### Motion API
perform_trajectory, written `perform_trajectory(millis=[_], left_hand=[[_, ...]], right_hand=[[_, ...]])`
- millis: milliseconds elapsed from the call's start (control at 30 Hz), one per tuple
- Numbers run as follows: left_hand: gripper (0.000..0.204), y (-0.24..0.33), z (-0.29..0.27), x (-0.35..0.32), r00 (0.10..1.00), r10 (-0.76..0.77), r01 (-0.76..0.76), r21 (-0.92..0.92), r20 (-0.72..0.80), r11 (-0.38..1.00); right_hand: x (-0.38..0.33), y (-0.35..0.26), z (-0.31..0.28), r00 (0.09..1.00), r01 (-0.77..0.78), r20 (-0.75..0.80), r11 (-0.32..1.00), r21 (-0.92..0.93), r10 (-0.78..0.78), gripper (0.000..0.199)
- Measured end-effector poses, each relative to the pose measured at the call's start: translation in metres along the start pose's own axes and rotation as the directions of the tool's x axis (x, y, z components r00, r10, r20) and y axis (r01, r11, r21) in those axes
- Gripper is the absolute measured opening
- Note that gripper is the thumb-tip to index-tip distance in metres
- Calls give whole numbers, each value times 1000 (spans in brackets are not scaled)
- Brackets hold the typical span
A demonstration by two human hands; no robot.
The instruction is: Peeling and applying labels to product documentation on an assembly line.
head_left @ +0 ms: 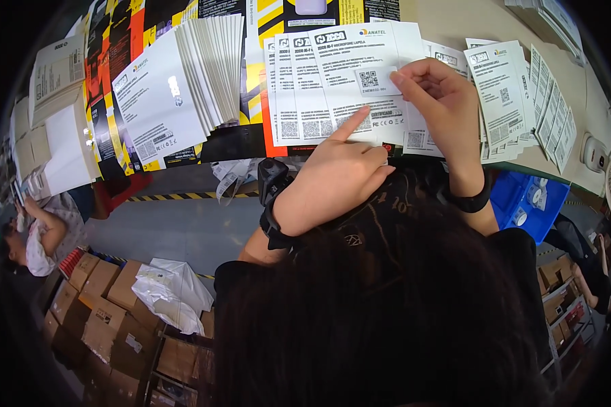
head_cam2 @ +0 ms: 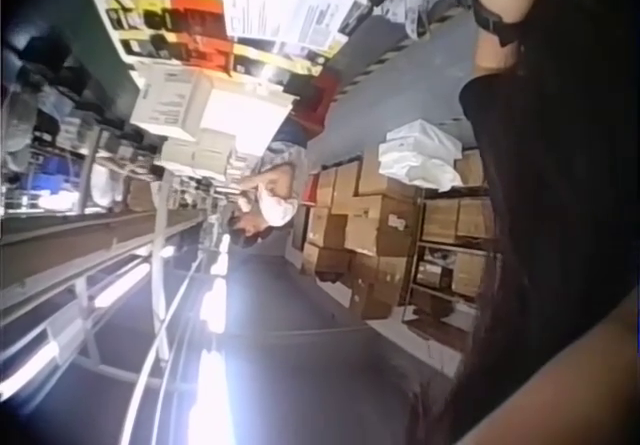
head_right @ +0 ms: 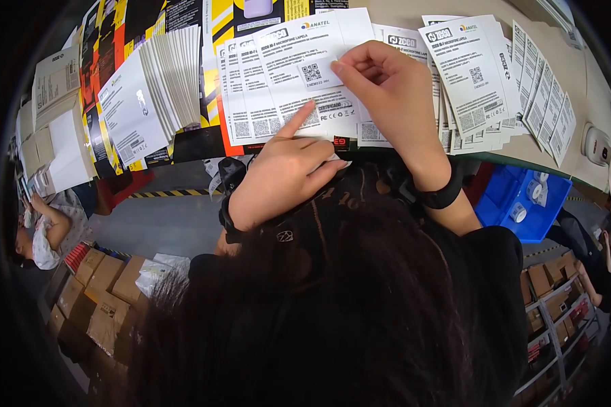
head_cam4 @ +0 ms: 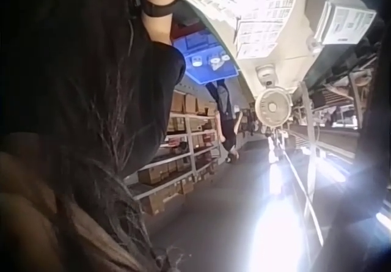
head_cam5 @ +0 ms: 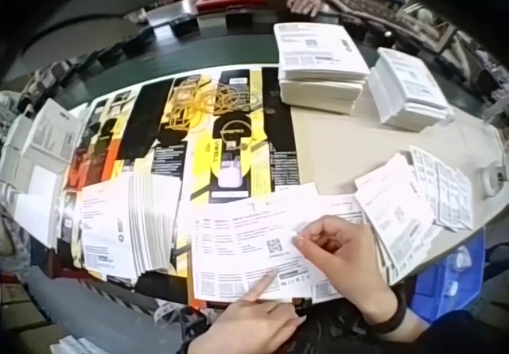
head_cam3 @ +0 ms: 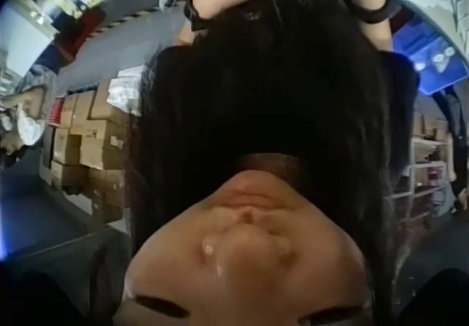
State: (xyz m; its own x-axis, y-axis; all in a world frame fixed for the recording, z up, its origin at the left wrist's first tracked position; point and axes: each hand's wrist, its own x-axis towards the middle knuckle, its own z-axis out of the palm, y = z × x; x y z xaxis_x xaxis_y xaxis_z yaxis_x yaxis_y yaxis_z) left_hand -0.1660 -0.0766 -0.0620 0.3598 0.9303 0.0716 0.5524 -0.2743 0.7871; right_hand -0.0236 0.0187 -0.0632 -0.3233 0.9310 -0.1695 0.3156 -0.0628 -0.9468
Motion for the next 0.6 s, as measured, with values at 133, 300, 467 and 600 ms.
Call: perform_trajectory(millis=[133, 300, 467, 600], left_hand=[[20, -2, 2, -1, 1000, 2, -2, -15, -13, 1000], [20, -3, 2, 1, 1000, -4, 4, -17, -7, 1000], [21, -2, 2, 5, 1000, 11, -11, -7, 2, 1000], [21, 0, 1, 7, 1000, 9, -9, 13, 22, 1000]], right_hand=[[0, 1, 3, 1000, 5, -8, 1000, -15, -5, 13], [0, -2, 1, 999, -48, 17, 998, -44, 49, 12], [2, -1, 0, 1000, -6, -3, 992, -127, 6, 14], [-1, -6, 7, 988, 127, -18, 888, -442, -150, 19]])
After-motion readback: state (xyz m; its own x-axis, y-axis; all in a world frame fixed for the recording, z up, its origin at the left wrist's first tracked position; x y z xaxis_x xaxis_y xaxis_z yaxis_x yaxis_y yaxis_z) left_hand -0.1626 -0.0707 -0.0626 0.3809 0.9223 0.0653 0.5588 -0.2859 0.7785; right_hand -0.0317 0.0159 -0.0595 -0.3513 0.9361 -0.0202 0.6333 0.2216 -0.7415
